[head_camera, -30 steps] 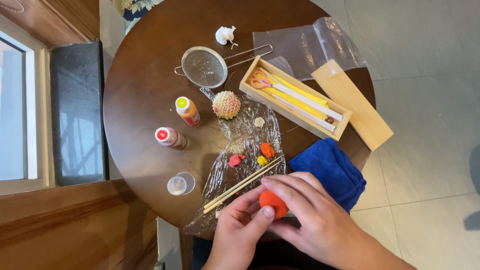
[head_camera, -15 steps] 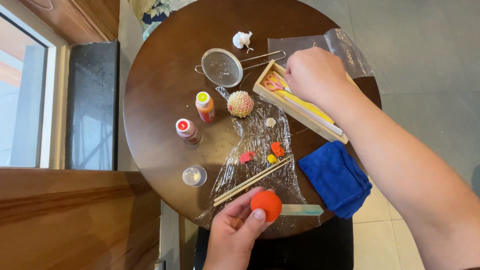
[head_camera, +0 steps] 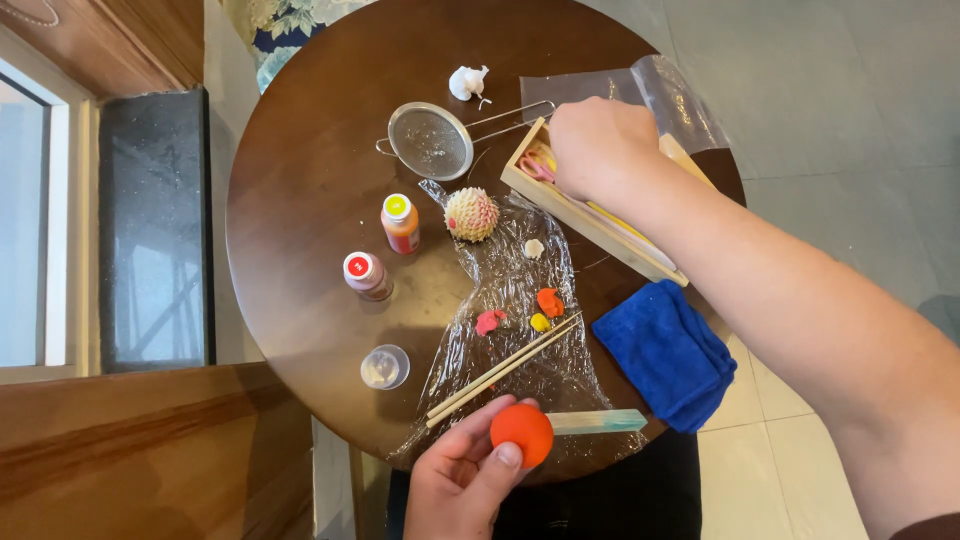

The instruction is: The person shapes a ball of orange clay by hand, pressing and smoothing it into a round form. They then use a small wooden stick to create indentations and texture on the surface of the clay.

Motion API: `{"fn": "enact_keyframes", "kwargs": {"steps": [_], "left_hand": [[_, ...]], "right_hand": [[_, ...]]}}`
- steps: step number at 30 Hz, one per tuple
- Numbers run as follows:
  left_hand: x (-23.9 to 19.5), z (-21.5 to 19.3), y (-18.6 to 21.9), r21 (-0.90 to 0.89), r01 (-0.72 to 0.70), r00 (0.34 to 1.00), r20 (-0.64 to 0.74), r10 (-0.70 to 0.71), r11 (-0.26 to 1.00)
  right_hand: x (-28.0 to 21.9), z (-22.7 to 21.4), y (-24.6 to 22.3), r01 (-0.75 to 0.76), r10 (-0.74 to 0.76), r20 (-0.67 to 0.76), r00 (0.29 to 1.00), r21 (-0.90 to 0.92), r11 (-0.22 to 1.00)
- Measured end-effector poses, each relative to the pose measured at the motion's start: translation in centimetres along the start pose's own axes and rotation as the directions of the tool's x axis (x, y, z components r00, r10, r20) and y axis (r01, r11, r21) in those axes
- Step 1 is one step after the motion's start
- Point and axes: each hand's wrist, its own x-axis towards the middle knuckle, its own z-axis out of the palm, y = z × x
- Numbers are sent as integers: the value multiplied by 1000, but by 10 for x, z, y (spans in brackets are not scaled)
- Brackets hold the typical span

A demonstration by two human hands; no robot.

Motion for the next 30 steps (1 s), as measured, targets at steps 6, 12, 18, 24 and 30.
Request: {"fn": "enact_keyframes", "kwargs": {"steps": [6, 12, 18, 24, 30], "left_hand": [[10, -1, -7, -16, -60, 997, 43, 61, 998], [18, 19, 4, 45, 35, 991, -128, -29, 998], [27, 29, 8, -8, 59, 979, -195, -59, 998], [34, 36, 3, 46, 122, 960, -258, -106, 992], [50, 21, -28, 43, -161, 986, -39, 163, 986]], "right_hand": [[-2, -10, 7, -2, -5, 60, 998, 111, 994], [-14, -31, 21, -10, -5, 77, 997, 195, 981], [-19, -48, 62, 7, -20, 24, 1000, 447, 895], [-12, -41, 89, 88, -118, 22, 993, 532, 842], [-11, -37, 92, 161, -204, 54, 977, 431, 888]]}}
